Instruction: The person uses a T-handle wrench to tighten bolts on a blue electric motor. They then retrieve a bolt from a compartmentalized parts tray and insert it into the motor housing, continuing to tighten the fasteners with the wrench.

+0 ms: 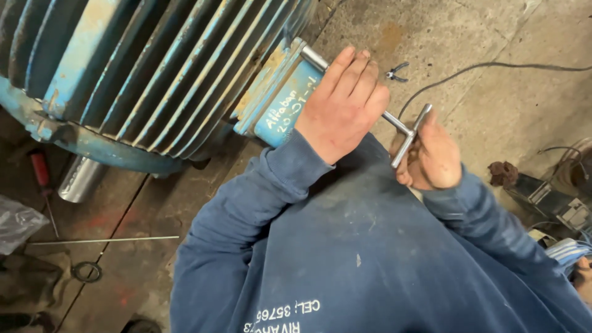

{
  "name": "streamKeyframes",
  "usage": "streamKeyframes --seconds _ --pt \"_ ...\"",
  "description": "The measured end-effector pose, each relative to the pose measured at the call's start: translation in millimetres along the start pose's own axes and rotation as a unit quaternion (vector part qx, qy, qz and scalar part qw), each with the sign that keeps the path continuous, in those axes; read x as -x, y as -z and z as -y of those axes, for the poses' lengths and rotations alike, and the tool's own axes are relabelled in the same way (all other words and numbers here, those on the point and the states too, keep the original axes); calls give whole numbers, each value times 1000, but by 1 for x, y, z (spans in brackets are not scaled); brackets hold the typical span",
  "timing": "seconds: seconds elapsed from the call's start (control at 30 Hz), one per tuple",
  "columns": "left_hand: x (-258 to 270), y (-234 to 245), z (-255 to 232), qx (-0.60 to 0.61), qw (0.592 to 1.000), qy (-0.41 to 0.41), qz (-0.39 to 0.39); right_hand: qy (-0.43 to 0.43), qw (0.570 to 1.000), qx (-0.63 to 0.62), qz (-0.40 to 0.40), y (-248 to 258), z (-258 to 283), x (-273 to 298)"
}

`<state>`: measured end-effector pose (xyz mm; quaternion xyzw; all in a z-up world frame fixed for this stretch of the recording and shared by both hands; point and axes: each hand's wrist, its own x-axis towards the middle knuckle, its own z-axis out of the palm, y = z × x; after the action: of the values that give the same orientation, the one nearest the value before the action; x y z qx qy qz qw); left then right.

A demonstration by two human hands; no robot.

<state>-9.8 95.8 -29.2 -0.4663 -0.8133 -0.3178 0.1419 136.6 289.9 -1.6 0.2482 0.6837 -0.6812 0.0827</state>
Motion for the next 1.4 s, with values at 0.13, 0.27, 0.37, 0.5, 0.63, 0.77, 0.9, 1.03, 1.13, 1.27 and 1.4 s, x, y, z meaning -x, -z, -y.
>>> streamKeyframes --seconds 0.13,0.27,0.37,0.5,0.63,0.77,0.9,1.03,1.13,1.27,1.4 --pt "0 2 1 -3 1000 6 2 299 832 451 -122 8 16 21" --pt "-2 1 1 0 1000 3 7 291 840 445 -107 -3 14 6" --pt "-1 0 2 16 1000 8 -13 279 851 438 -79 -9 7 -1" --pt "1 1 1 22 999 -29 2 10 997 -68 -37 -7 -10 7" --pt "3 5 2 22 999 -27 -3 248 888 375 -97 -2 17 24" --pt "3 5 1 28 999 -28 5 402 703 582 -70 -30 50 5" --pt "3 1 2 36 999 -11 -9 231 877 412 -88 -13 10 12" --pt "4 -1 1 33 999 -1 1 -13 998 31 -57 -11 9 20" --pt "4 0 1 33 999 0 -3 354 794 482 -111 -41 64 12" --pt "2 0 2 26 1000 -5 10 411 677 605 -75 -24 25 2" --pt "5 0 3 32 999 -3 -3 -8 989 96 -112 -11 -16 13"
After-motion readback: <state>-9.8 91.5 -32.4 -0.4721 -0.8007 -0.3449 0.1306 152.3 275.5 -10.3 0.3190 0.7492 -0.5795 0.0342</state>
